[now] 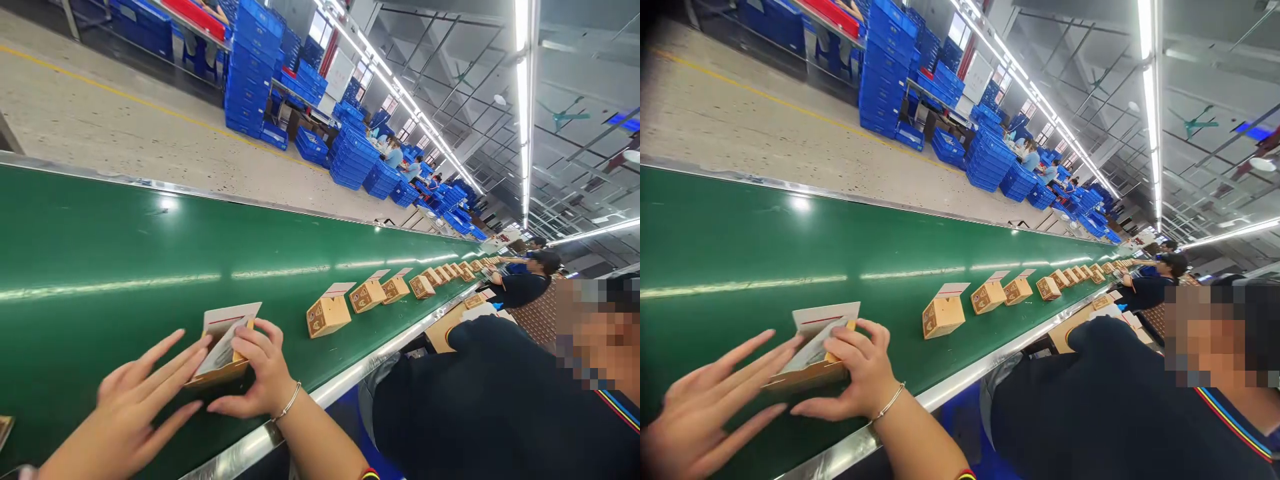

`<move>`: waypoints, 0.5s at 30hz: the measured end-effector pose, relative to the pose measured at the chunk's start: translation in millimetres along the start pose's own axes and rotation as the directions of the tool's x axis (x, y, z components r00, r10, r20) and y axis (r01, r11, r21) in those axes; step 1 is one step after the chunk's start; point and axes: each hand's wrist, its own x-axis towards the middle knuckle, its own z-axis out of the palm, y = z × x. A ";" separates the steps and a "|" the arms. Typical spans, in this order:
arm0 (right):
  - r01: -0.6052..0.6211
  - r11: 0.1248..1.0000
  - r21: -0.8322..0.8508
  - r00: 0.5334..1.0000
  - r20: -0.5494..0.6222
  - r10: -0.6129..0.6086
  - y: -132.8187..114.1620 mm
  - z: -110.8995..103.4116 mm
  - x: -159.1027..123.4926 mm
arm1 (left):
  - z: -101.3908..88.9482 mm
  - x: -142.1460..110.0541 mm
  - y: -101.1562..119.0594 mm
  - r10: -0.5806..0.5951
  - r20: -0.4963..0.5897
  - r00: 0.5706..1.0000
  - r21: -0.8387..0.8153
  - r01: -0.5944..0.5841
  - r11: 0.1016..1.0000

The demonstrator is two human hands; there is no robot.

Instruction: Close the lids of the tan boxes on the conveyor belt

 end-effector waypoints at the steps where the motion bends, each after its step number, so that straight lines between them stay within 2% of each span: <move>1: -0.015 1.000 -0.019 1.000 0.019 0.015 1.9 -2.9 5.9 | 6.2 7.0 1.6 0.043 0.008 0.999 0.056 -0.043 0.997; 4: -0.055 0.998 -0.043 0.996 0.067 0.058 6.4 -21.3 17.1 | 21.4 28.7 6.5 0.092 0.074 0.993 0.131 -0.101 0.986; 7: -0.120 0.992 0.045 0.988 0.102 0.115 6.8 -36.2 19.8 | 34.8 43.8 11.6 0.044 0.119 0.992 0.092 -0.055 0.994; 8: -0.148 0.982 0.120 0.988 0.071 0.140 6.4 -37.5 19.4 | 39.7 46.6 13.8 0.022 0.132 0.991 0.070 -0.031 0.997; 10: -0.205 0.932 0.299 0.965 -0.095 0.243 6.0 -34.4 16.8 | 49.9 49.3 19.4 -0.037 0.124 0.992 0.023 0.035 0.999; 11: -0.233 0.898 0.374 0.924 -0.203 0.324 6.2 -30.8 14.8 | 54.9 49.6 22.9 -0.077 0.089 0.993 -0.007 0.078 0.997; 13: -0.309 0.837 0.452 0.796 -0.359 0.488 7.6 -22.7 10.4 | 63.9 49.5 31.0 -0.166 -0.025 0.986 -0.083 0.163 0.983; 15: -0.428 0.772 0.471 0.694 -0.376 0.614 10.1 -16.9 7.0 | 70.6 50.2 38.5 -0.252 -0.119 0.960 -0.141 0.234 0.962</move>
